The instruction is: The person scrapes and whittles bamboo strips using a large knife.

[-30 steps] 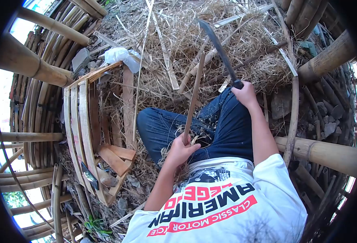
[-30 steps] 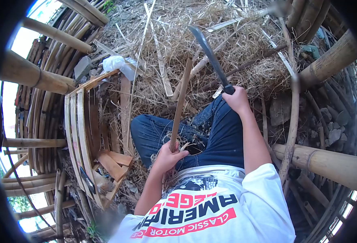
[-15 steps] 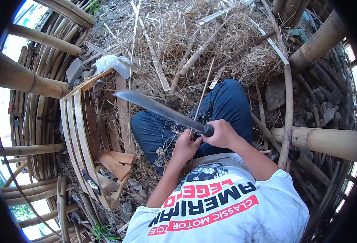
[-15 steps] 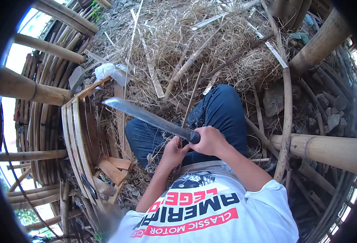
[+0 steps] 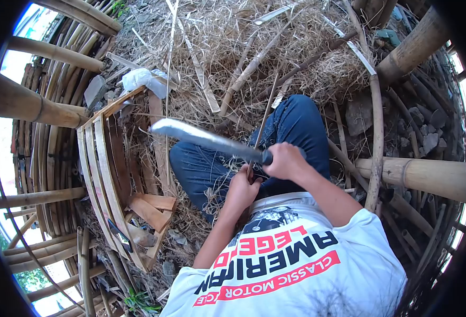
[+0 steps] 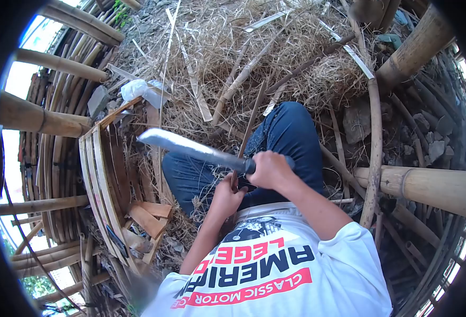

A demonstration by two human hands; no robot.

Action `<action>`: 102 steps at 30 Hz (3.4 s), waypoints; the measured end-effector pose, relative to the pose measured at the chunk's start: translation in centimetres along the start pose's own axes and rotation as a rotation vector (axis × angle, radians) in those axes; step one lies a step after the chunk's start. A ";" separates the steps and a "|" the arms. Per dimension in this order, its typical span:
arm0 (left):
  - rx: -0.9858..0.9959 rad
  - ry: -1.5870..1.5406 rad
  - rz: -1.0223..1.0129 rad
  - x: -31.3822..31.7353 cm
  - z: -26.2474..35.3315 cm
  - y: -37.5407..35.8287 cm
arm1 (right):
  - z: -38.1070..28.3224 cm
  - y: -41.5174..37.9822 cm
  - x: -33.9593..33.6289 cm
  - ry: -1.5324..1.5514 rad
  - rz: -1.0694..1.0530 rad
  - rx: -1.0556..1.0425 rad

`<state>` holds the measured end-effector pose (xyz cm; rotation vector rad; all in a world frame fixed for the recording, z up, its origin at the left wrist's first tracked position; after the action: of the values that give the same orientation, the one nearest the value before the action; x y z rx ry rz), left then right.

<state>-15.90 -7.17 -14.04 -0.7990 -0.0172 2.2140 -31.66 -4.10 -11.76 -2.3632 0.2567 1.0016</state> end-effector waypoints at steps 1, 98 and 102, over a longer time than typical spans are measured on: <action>-0.016 -0.032 -0.023 -0.1 0.2 -0.4 | 0.4 0.7 -0.8 -0.010 0.021 0.054; -0.075 0.075 -0.042 0.1 -1.2 0.8 | 3.4 -0.3 0.4 -0.156 -0.195 0.240; -0.065 -0.027 -0.003 -0.7 -0.4 0.5 | 1.9 0.0 -0.6 -0.209 -0.148 0.237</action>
<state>-15.64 -8.09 -14.10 -0.8044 -0.1042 2.2312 -33.29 -3.07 -12.44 -2.0162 0.1121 1.0739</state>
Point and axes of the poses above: each hand's wrist, its own y-axis towards the middle knuckle, its own x-axis out of the palm, z = x × y, the point moved 7 cm from there along y, towards the middle knuckle, and after that the axes turned 9 degrees about x, right-handed, at the moved point
